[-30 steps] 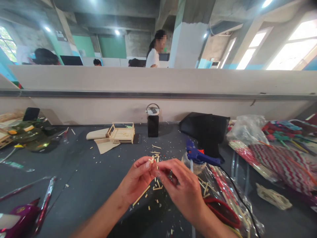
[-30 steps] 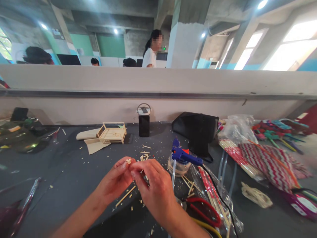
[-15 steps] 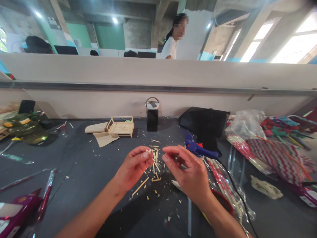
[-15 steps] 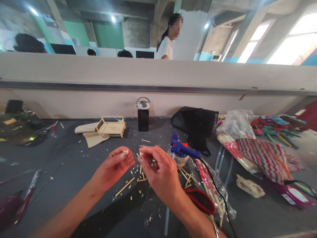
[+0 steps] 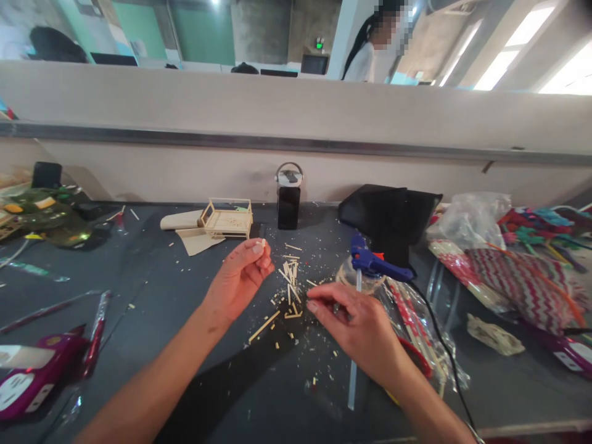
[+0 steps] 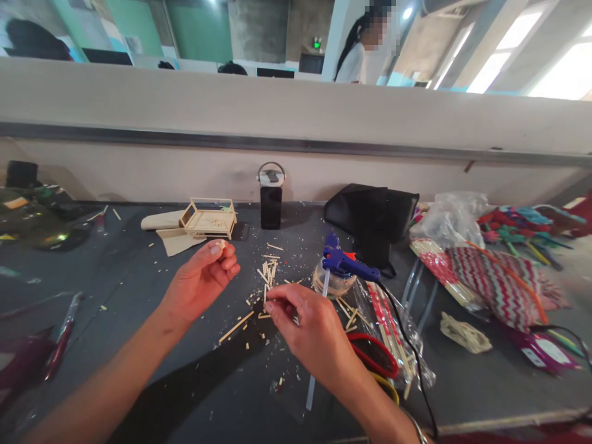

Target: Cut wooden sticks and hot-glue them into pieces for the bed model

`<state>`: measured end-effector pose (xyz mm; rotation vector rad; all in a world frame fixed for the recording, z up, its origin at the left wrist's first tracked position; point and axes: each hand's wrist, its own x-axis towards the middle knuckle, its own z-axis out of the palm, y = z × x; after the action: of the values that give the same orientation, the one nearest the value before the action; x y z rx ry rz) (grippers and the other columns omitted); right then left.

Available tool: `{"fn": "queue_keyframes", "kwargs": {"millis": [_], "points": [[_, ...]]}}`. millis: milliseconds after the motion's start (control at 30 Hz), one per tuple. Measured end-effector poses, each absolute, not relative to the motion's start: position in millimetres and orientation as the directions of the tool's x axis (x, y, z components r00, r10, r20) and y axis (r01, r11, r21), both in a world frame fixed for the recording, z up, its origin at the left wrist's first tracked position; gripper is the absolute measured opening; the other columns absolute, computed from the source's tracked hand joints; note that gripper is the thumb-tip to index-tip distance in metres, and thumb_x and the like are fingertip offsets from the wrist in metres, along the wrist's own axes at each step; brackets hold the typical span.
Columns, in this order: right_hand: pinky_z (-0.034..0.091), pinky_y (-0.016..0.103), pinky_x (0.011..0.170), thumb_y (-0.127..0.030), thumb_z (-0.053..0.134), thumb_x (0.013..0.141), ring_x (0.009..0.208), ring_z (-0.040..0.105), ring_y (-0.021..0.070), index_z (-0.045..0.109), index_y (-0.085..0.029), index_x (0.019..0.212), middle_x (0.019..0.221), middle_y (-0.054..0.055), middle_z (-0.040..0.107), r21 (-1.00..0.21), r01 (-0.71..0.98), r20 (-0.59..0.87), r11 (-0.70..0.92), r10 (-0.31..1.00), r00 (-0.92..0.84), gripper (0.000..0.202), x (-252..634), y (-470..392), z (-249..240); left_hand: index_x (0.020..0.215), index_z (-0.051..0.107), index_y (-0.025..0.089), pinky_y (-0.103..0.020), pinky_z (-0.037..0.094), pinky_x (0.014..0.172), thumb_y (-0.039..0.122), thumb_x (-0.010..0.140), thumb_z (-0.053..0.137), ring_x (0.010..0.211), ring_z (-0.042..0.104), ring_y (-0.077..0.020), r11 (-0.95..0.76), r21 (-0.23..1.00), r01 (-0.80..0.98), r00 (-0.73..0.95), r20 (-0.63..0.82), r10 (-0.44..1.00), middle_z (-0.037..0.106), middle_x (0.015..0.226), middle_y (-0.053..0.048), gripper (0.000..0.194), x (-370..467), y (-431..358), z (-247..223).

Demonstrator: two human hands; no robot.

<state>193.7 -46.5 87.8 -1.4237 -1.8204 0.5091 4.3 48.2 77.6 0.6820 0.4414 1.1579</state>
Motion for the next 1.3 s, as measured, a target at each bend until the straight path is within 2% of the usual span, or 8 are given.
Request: {"fn": "queue_keyframes", "kwargs": {"millis": [100,300,500,633,800,967,1133,1300], "points": [[0.050,0.019,0.061,-0.019,0.061,0.087,0.067,0.065,0.0102,0.069,-0.025,0.087,0.080,-0.005,0.072,-0.700,0.645,0.333,0.306,0.939,-0.084,0.010,200,-58,89,0.077,0.068,0.014,-0.021,0.045,0.061,0.016,0.075,0.071,0.061,0.049,-0.0060,0.249,0.683,-0.687,0.357,0.019,0.934,0.059,0.073,0.002,0.005,5,48,78],[0.049,0.020,0.054,-0.021,0.062,0.087,0.055,0.059,0.0090,0.068,-0.024,0.090,0.079,-0.003,0.072,-0.617,0.717,0.517,0.324,0.854,0.059,0.007,209,-68,92,0.076,0.067,0.014,-0.021,0.044,0.062,0.018,0.073,0.072,0.062,0.049,-0.0067,0.280,0.718,-0.637,0.417,0.016,0.909,0.059,0.073,0.000,0.006,12,38,78],[0.052,0.022,0.065,-0.018,0.059,0.089,0.070,0.066,0.0122,0.067,-0.022,0.090,0.079,-0.002,0.070,-0.608,0.678,0.415,0.413,0.893,-0.173,0.009,200,-70,84,0.080,0.067,0.015,-0.022,0.044,0.064,0.015,0.075,0.069,0.064,0.050,-0.0072,0.285,0.743,-0.606,0.456,0.030,0.890,0.061,0.079,-0.001,0.005,12,35,76],[0.053,0.020,0.067,-0.021,0.058,0.089,0.070,0.067,0.0116,0.067,-0.023,0.088,0.078,-0.002,0.071,-0.577,0.717,0.453,0.390,0.884,-0.116,0.010,208,-74,86,0.078,0.066,0.015,-0.022,0.044,0.063,0.016,0.076,0.069,0.062,0.049,-0.0073,0.356,0.674,-0.647,0.500,0.022,0.866,0.056,0.074,0.001,0.004,11,37,77],[0.052,0.015,0.053,-0.026,0.059,0.087,0.057,0.066,0.0097,0.069,-0.025,0.083,0.075,-0.004,0.074,-0.511,0.797,0.550,0.323,0.835,0.013,0.010,227,-71,95,0.077,0.066,0.016,-0.022,0.044,0.063,0.017,0.075,0.072,0.062,0.050,-0.0071,0.380,0.553,-0.742,0.486,0.054,0.872,0.056,0.073,0.002,0.007,12,36,76],[0.054,0.017,0.053,-0.034,0.059,0.086,0.057,0.069,0.0120,0.071,-0.026,0.082,0.075,-0.003,0.076,-0.497,0.831,0.554,0.251,0.828,0.081,0.015,243,-68,93,0.077,0.066,0.016,-0.022,0.044,0.064,0.016,0.074,0.073,0.064,0.051,-0.0077,0.374,0.514,-0.772,0.487,0.101,0.867,0.056,0.071,0.002,0.007,12,34,76],[0.055,0.020,0.047,-0.037,0.058,0.085,0.052,0.069,0.0141,0.072,-0.025,0.078,0.071,-0.001,0.076,-0.533,0.822,0.492,0.202,0.864,0.107,0.019,251,-70,84,0.078,0.068,0.017,-0.022,0.042,0.064,0.018,0.074,0.073,0.063,0.049,-0.0078,0.335,0.579,-0.743,0.481,0.114,0.870,0.056,0.068,0.002,0.006,14,33,72],[0.055,0.019,0.050,-0.025,0.061,0.085,0.056,0.068,0.0124,0.070,-0.027,0.084,0.076,-0.002,0.075,-0.575,0.746,0.556,0.334,0.829,0.057,0.008,231,-74,89,0.078,0.071,0.020,-0.023,0.041,0.065,0.022,0.072,0.077,0.065,0.050,-0.0089,0.203,0.776,-0.597,0.445,0.110,0.889,0.060,0.068,0.002,0.009,19,28,66]]}}
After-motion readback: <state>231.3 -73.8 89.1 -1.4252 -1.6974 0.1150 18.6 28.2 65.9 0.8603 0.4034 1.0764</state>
